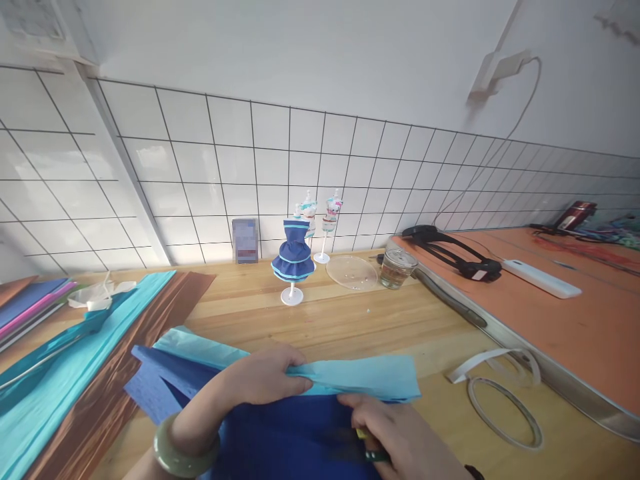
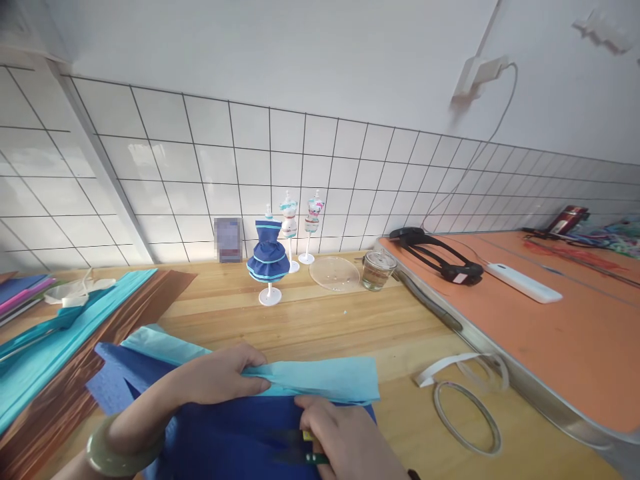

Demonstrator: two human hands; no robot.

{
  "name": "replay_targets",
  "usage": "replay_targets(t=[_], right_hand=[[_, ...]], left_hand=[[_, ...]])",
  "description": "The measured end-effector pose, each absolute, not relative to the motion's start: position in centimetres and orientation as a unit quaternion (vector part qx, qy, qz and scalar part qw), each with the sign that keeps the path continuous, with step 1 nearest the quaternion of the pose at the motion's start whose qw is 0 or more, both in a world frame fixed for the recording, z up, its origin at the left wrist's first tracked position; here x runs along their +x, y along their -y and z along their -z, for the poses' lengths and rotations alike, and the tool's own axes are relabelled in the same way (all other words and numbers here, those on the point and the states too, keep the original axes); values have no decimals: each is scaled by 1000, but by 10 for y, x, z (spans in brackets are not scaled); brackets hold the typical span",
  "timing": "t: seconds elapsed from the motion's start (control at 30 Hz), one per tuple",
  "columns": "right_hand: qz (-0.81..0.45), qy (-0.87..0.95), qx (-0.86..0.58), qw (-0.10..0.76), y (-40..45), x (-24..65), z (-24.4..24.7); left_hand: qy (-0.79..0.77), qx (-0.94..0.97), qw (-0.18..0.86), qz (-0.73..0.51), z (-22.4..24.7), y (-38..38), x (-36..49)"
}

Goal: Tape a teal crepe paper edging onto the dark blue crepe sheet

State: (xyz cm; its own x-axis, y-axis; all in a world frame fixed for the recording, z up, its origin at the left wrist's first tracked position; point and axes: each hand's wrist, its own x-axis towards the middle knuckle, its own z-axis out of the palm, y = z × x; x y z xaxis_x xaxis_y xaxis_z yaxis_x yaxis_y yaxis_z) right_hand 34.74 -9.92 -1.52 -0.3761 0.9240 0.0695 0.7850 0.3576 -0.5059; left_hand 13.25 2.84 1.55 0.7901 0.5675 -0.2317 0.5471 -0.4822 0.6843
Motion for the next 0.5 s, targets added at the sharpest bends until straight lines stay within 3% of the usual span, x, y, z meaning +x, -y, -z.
replay_targets(t=[0.23,0.5], right_hand=[[-145,752,-591,253,83,354,4],[-216,751,-610,129,53,329,-17]], left_hand=[[-320,851,416,-4,-14,-29,134],[-301,851,431,6,-19,-26,134]])
